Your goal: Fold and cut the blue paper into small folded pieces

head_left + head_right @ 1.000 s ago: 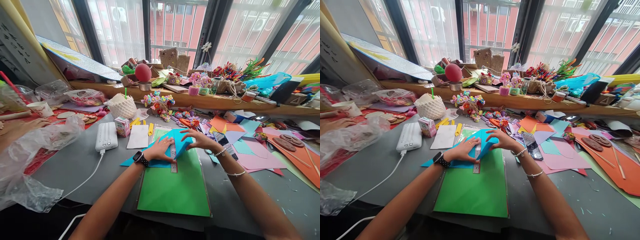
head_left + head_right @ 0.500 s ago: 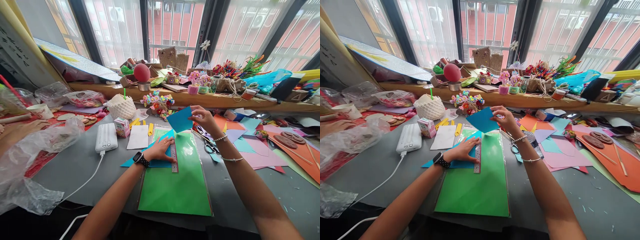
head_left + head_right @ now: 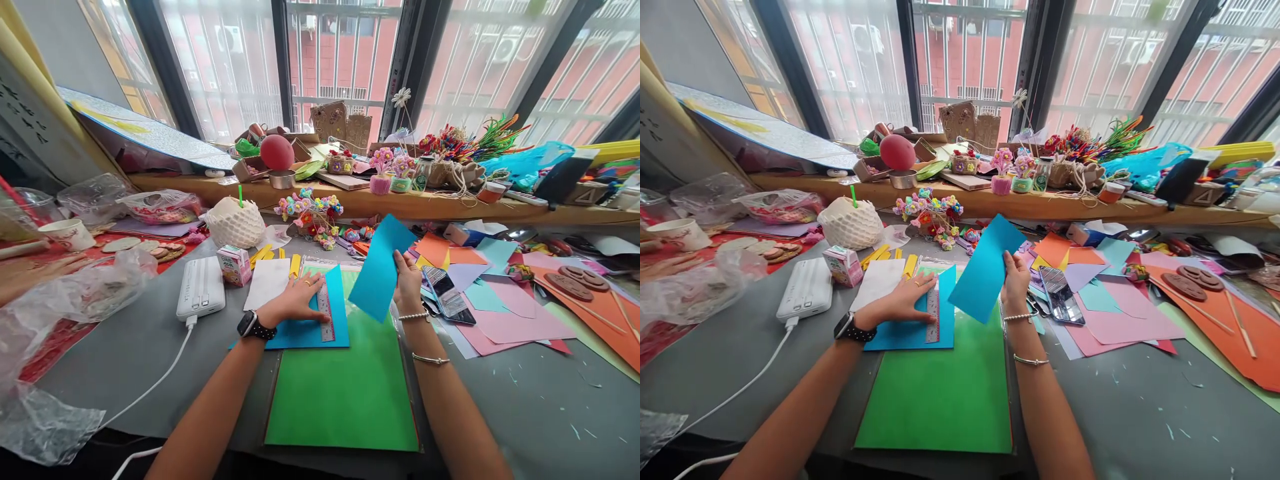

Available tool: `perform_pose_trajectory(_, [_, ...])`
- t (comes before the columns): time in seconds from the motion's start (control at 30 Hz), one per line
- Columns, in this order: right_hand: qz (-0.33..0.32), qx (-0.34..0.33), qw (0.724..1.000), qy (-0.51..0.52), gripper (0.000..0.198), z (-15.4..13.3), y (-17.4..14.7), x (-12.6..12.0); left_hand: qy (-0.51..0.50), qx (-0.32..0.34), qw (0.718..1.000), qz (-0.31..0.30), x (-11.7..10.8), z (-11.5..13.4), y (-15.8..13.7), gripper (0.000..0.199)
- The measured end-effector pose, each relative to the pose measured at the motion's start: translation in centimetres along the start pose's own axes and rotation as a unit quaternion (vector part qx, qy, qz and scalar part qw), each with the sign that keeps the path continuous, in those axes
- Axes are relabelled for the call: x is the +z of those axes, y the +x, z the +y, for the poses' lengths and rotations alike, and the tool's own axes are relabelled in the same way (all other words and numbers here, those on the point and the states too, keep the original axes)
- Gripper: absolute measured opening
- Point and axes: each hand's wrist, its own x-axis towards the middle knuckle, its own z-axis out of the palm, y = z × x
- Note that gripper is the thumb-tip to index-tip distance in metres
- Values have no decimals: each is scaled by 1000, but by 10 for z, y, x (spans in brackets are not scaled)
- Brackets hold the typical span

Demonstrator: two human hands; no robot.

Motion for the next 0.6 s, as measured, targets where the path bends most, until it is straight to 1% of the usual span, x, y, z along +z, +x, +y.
perform_pose_trajectory(0.07, [-14,-3,1000,1,32,-1,-4,1,-8,-6,999,35,-5,-1,1,78])
perform_pose_trajectory(0.13, [-35,-15,999,-5,29,-2,-7,1,-49,2,993,107,-11,3,4,59])
perform_pose_trajectory(0.2, [-53,-24,998,-22,27,-3,-10,2,-133,13,975,175,-15,12,8,47])
perform_pose_trajectory(0.23, [-58,-25,997,-34,26,-3,-11,2,-187,15,964,190,-16,18,11,45])
perform_pose_trajectory(0.27, [-61,-25,997,-47,26,-3,-13,2,-242,12,952,189,-16,23,14,44])
perform_pose_trajectory(0.33, [-69,-27,995,-69,27,-2,-14,2,-346,4,926,154,-14,31,21,38])
perform_pose_trajectory(0.4, [-86,-30,993,-81,27,-3,-15,1,-417,-23,899,132,-11,36,25,31])
perform_pose_trajectory(0.43, [-96,-29,991,-85,27,-3,-15,1,-436,-34,890,133,-10,36,27,28])
perform_pose_trajectory(0.53, [-144,-11,984,-106,28,-4,-17,1,-450,-50,874,177,-11,33,26,25])
perform_pose_trajectory(0.6, [-211,18,968,-135,28,-5,-19,2,-450,-61,866,208,-14,28,24,25])
